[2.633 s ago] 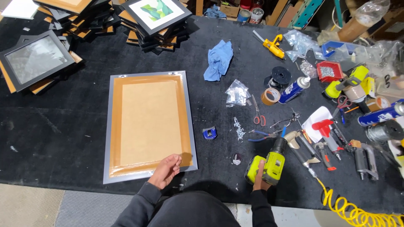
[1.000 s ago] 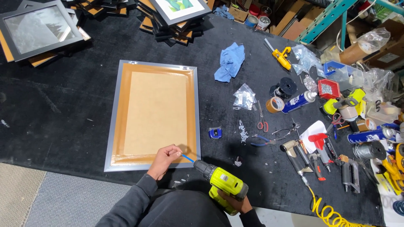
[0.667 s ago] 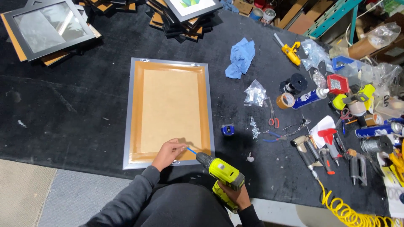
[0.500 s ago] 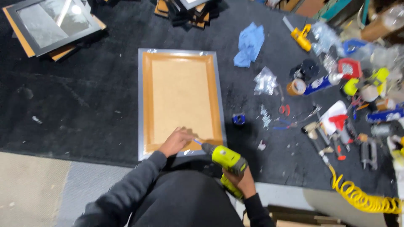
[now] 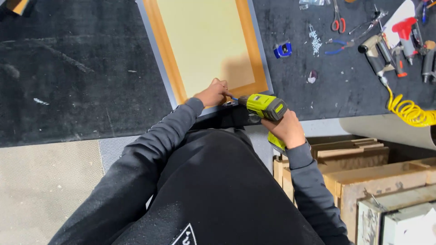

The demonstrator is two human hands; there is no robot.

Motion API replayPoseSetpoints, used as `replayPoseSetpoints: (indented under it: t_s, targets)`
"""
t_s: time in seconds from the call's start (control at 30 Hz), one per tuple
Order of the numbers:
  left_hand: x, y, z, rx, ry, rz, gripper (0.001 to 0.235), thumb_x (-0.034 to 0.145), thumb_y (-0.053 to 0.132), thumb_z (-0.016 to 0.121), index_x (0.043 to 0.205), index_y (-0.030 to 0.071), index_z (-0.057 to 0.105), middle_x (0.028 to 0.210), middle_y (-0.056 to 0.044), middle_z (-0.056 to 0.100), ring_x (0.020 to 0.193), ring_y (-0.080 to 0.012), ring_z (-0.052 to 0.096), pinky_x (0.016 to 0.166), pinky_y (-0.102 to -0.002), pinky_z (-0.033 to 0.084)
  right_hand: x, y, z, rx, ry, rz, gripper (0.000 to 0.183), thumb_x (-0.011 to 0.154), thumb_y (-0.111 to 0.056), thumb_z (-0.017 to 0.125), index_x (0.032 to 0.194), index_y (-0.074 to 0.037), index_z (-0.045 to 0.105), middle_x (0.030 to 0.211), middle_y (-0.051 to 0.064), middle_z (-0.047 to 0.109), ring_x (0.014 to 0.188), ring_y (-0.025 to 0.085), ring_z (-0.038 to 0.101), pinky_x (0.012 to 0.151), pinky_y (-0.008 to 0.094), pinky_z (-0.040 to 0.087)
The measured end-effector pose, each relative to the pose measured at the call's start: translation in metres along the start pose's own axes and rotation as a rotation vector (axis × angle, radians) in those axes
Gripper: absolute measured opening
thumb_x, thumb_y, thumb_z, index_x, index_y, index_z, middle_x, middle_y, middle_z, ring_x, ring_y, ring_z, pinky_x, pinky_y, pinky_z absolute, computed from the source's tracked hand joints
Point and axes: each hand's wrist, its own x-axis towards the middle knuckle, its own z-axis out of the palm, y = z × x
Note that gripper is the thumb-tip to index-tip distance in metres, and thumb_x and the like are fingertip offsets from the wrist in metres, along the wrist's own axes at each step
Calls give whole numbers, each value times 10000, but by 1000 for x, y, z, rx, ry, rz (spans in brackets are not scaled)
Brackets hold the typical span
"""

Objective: The person uses a cordless drill to attach metal hanging brackets to the back of a picture frame. They position each bracket, drive screws into the frame, and repeat the process for multiple brackets along the frame edges.

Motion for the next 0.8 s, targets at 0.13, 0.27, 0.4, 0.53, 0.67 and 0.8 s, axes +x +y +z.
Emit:
replayPoseSetpoints:
  t_s: [0.13, 0.27, 0.4, 0.53, 0.67, 0.8]
  targets:
    - [17, -48, 46, 84, -231, -74, 629, 856, 57, 481, 1284, 459, 705, 1157, -81, 688, 1350, -373, 493, 1219, -527, 148, -8, -21, -3, -137, -18, 60, 595, 810, -440, 799, 1188, 10, 708, 1133, 299, 715, 1101, 514, 663, 876, 623, 565]
    - [22, -26, 46, -39, -208, -72, 622, 844, 4, 451, 1226, 380, 768, 1082, -65, 747, 1400, -367, 480, 1213, -523, 88, -16, -41, -11, -107, -30, 137, 556, 824, -437, 769, 1178, -9, 732, 1119, 281, 725, 1105, 504, 661, 847, 623, 568]
    - [14, 10, 21, -21, -222, -62, 653, 850, -20, 441, 1271, 367, 756, 864, -35, 527, 972, -286, 506, 1054, -451, 275, -25, -67, -13, -97, -62, 192, 521, 807, -302, 705, 1203, 37, 713, 1135, 309, 714, 1131, 515, 649, 883, 611, 545]
    - [11, 24, 11, 12, -202, -73, 591, 837, 18, 486, 1205, 371, 784, 855, -41, 513, 931, -282, 464, 867, -460, 443, -18, -61, -3, -110, -60, 221, 520, 785, -315, 712, 1187, 14, 728, 1109, 278, 733, 1131, 458, 674, 902, 554, 550]
    - [12, 16, 19, 2, -180, -41, 642, 818, -15, 475, 1217, 389, 773, 813, -36, 486, 886, -250, 452, 875, -422, 465, -15, -61, -1, -91, -44, 188, 500, 783, -278, 694, 1179, 25, 729, 1104, 281, 731, 1105, 465, 679, 873, 556, 558]
    - [9, 28, 7, -21, -178, -34, 688, 816, -49, 442, 1248, 377, 765, 800, -8, 416, 863, -189, 384, 845, -372, 439, -12, -63, 0, -108, -48, 229, 524, 767, -284, 709, 1195, 18, 724, 1099, 265, 738, 1118, 435, 684, 880, 536, 552]
